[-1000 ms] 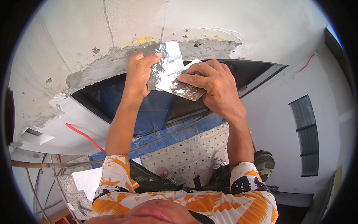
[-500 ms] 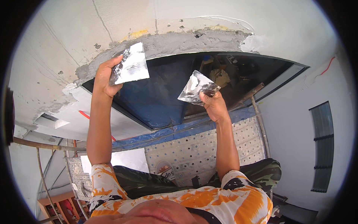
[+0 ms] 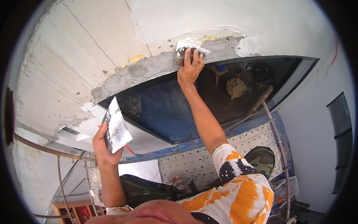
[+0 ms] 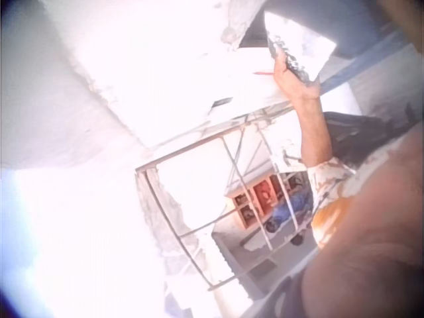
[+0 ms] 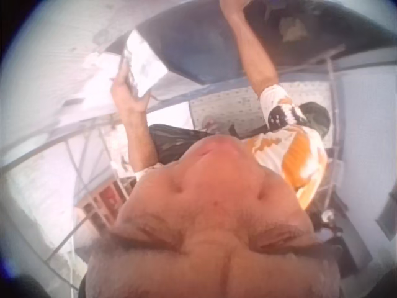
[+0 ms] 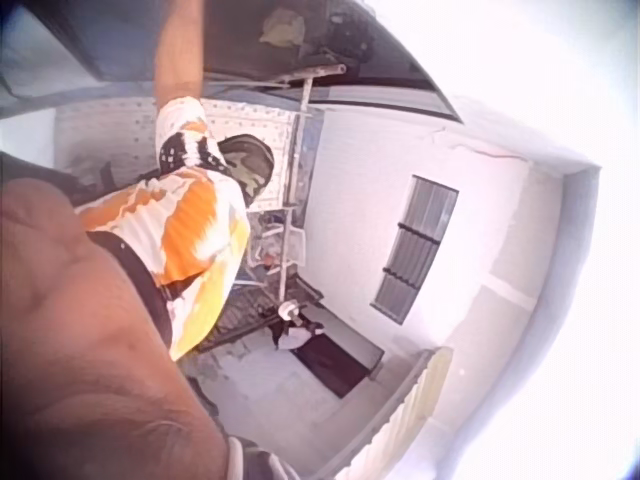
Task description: The person applies plaster to a ceiling area using a hawk and trowel. They repeatedly scoop plaster from the hawk and smooth it onto the ceiling surface, working along the edge of a window opening.
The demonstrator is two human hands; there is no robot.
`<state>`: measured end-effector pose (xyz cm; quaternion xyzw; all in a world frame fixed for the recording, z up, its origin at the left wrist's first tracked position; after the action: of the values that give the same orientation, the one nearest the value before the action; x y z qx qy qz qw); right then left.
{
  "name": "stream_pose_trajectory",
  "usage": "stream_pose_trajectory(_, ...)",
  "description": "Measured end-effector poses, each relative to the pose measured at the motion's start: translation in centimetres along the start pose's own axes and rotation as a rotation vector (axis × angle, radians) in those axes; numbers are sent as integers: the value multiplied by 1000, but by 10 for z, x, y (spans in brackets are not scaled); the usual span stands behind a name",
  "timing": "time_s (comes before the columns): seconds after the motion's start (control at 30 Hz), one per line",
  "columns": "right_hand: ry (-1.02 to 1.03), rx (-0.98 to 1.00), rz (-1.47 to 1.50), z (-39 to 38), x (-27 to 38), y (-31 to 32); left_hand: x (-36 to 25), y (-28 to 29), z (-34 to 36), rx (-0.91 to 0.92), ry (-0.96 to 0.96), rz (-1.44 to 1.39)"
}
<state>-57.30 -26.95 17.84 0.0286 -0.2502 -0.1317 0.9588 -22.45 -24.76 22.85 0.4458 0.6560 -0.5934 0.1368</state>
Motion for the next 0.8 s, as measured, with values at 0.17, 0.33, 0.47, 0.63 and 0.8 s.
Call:
stream_pose_trajectory(0.17, 96, -15, 74, -13, 4, 36, 5, 26, 22, -81, -77, -18)
stream_pose_trajectory(0.33, 50, 38, -51, 31, -24, 29, 2, 39, 38, -31, -162, -14)
stream_pose_trajectory(0.47, 338, 2, -98, 21, -14, 33, 1, 38, 37, 20, -183, 22)
stream_pose_trajectory(0.63, 283, 61, -39, 13, -38, 21, 5, 31, 34, 49, -174, 32)
stream_pose_trajectory(0.8, 402, 161, -89, -5, -37, 19, 11, 24, 34, 78, -153, 17)
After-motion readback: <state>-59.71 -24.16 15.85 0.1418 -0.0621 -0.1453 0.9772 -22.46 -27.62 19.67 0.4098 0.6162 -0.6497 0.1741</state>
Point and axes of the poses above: each hand's wrist, its own z-axis towards the middle knuckle, its own y-axis out of the back of the hand, x = y × z, the point moved 7 cm from there along z, towards the middle knuckle, and after that the axes turned 2 degrees about -y, right-handed, at the moved point
